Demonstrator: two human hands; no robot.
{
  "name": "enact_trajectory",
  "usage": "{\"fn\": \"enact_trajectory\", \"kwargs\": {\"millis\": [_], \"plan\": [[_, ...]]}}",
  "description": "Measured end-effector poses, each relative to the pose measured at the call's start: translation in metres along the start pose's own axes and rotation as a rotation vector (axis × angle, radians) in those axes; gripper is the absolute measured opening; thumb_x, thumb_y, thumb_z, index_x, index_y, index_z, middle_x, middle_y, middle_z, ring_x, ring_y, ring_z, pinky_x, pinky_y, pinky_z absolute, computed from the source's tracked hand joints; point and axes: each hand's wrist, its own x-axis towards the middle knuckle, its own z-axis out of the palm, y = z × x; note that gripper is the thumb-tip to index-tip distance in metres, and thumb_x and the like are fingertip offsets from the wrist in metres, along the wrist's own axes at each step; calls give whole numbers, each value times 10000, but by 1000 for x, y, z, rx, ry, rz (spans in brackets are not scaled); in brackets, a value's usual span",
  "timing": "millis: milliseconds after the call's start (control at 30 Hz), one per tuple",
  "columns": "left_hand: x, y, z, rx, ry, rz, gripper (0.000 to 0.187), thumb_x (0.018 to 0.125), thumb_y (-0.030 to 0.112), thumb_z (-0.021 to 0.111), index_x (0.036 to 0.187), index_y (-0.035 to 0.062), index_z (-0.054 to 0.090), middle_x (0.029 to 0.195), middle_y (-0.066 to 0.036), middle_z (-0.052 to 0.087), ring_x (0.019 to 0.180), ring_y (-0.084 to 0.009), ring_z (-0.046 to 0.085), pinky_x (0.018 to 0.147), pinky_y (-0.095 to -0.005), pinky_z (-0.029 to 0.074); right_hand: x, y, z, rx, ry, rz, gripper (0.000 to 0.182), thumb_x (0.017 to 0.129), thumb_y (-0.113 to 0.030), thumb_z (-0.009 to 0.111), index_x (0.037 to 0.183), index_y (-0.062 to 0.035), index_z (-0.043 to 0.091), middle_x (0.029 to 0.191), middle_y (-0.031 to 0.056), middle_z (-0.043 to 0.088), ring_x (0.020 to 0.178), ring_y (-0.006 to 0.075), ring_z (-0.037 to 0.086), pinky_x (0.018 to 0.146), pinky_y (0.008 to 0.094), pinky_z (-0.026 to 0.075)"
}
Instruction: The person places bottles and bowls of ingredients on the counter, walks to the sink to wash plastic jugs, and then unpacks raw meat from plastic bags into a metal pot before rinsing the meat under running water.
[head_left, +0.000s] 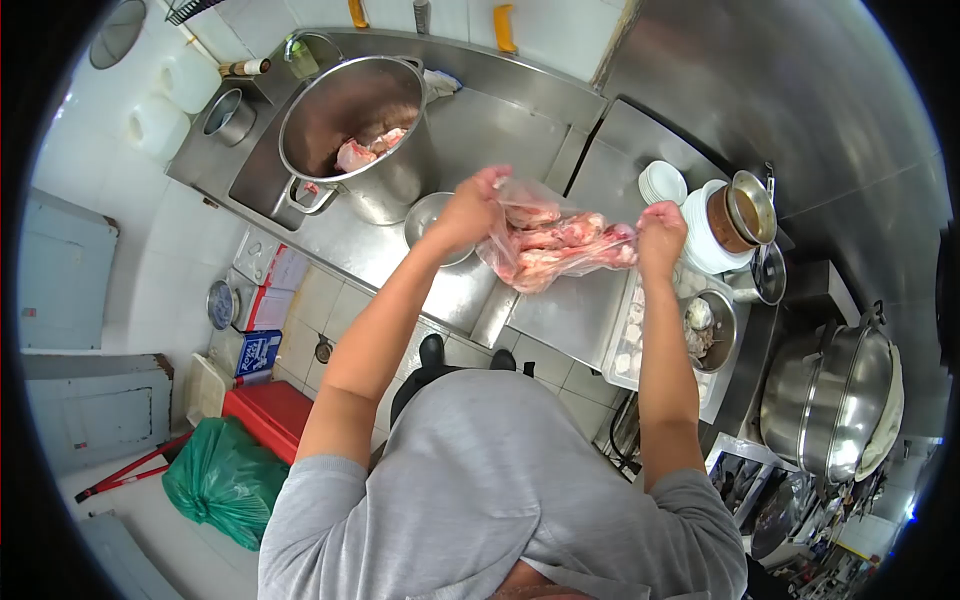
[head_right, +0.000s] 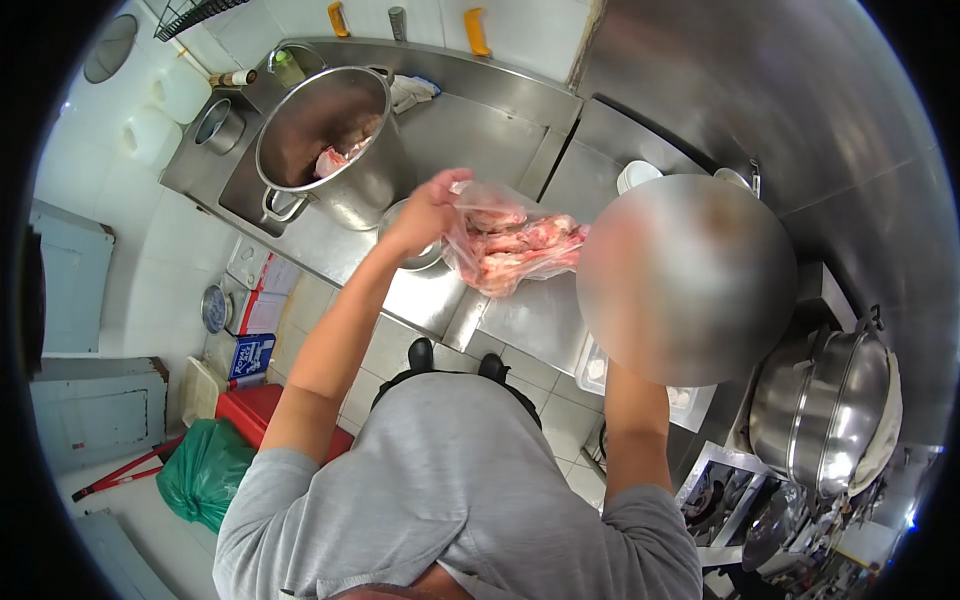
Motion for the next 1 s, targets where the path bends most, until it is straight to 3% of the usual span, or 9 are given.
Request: {"fn": "enact_trajectory", "kwargs": {"millis": [67,267,367,500,667,867,900,933,1000], "plan": [[-11,38,-19,-293,-16,60,695,807,-92,509,1488,21,426,779,-27,578,672,-146,612,624,-297,528,5,-19,-6,34,48,-22,110,790,57,513,785,-9,601,689,37,596,622,111,537,569,254,416],[-5,91,-58,-246,-47,196,637,832,-85,491,1459,14,440,784,5,549,637,-122,587,665,-307,572,19,-71,17,176,34,-72,137,769,77,475,789,4,590,681,41,574,605,108,502,549,242,376],[-9,114,-78,-248,-31,193,601,853,-77,494,1445,22,471,801,19,535,659,-88,526,606,-231,425,32,-87,40,274,33,-109,147,771,81,466,797,1,587,695,43,577,607,107,501,546,242,372],[-30,182,-107,-251,49,337,556,853,-68,489,1402,10,522,817,21,545,718,-108,568,741,-330,582,42,-131,71,385,22,-109,177,767,94,458,842,11,596,720,59,586,612,113,503,545,246,386],[-43,249,-200,-165,41,507,541,934,6,474,1472,-29,430,803,6,571,778,-128,610,896,-430,590,51,-184,155,582,-71,-99,165,762,104,495,888,24,567,761,93,590,645,174,575,575,317,514],[-27,168,-309,-73,459,166,539,948,19,510,1477,-11,409,960,-82,670,883,-214,678,878,-420,592,58,-198,284,660,-201,107,108,815,63,499,883,0,554,735,105,582,525,158,487,439,294,372],[-13,126,-337,-76,428,96,611,953,122,597,1505,-16,374,1060,-133,688,949,-233,678,883,-423,580,50,-204,301,628,-229,212,108,829,60,488,890,-8,545,727,105,574,500,154,462,418,298,345],[-22,117,-329,276,456,22,778,920,244,710,1538,-32,327,1167,-179,668,1053,-269,665,919,-436,556,44,-210,320,596,-255,312,109,843,58,477,897,-16,535,718,104,567,475,150,436,397,302,317],[-28,94,-321,502,389,127,1048,809,397,842,1587,4,260,1399,-265,554,1225,-358,613,1020,-443,505,27,-215,360,661,-269,471,122,857,60,452,902,-31,520,706,100,551,452,142,392,386,305,282]]}}
